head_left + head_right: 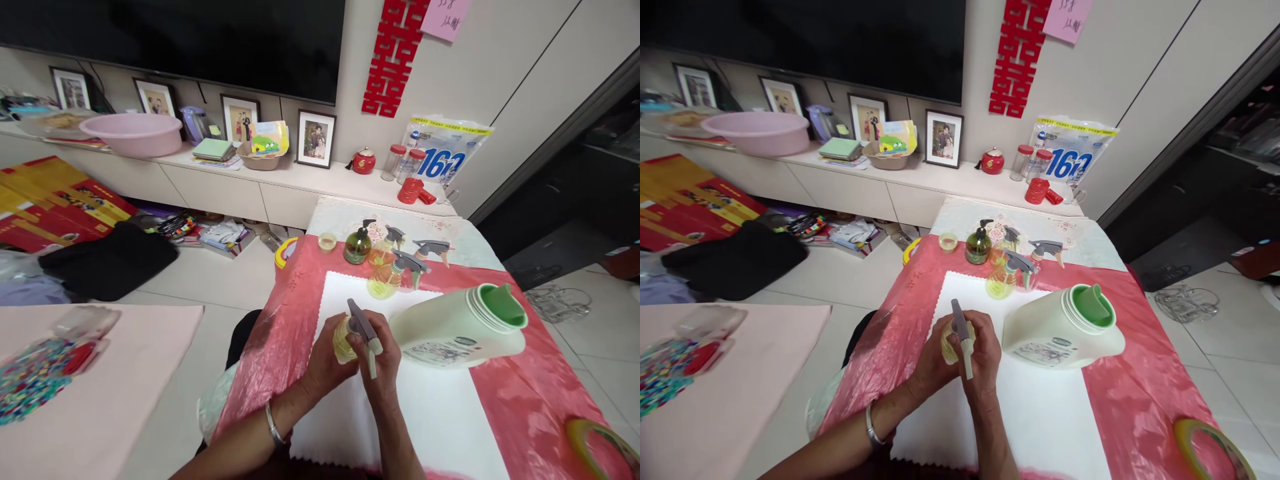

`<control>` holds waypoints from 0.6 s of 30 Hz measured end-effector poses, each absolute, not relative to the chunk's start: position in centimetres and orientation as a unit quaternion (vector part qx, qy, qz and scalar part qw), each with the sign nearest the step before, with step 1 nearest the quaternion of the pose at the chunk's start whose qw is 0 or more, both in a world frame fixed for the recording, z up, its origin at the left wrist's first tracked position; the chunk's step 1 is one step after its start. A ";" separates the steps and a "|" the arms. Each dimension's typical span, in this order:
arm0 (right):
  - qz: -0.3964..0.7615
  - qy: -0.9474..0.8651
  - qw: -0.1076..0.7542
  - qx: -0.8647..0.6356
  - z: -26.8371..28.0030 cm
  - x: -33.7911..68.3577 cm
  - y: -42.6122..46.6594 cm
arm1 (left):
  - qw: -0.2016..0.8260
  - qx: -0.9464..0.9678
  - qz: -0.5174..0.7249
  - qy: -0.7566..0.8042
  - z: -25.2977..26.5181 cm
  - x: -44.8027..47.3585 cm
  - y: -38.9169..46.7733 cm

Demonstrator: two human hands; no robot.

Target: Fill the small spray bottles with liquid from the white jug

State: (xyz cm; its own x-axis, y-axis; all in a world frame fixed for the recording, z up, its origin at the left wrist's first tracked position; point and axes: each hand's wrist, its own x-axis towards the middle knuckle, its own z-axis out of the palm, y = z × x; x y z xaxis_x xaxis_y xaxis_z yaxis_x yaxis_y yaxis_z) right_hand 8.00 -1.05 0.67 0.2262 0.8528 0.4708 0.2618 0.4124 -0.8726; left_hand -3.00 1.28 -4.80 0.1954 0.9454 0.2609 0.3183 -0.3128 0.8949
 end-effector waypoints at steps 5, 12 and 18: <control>0.258 -0.574 0.607 -0.485 0.8 7.8 -1.3 | 0.367 0.689 0.442 0.442 -4.7 -3.0 1.3; 0.251 -0.574 0.603 -0.493 0.5 7.9 -1.7 | 0.396 0.686 0.441 0.422 -4.4 -3.1 1.1; 0.220 -0.595 0.606 -0.479 0.2 8.1 -1.1 | 0.395 0.679 0.440 0.434 -3.8 -3.0 1.1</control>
State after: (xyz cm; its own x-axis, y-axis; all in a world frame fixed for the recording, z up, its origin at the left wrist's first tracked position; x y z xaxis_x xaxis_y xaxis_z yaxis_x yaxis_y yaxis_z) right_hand 8.07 -1.08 0.23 0.1952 0.8370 0.5113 0.3042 0.4440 -0.8428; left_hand -3.04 1.08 -3.81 0.2349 0.9379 0.2552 0.2426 -0.3108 0.9190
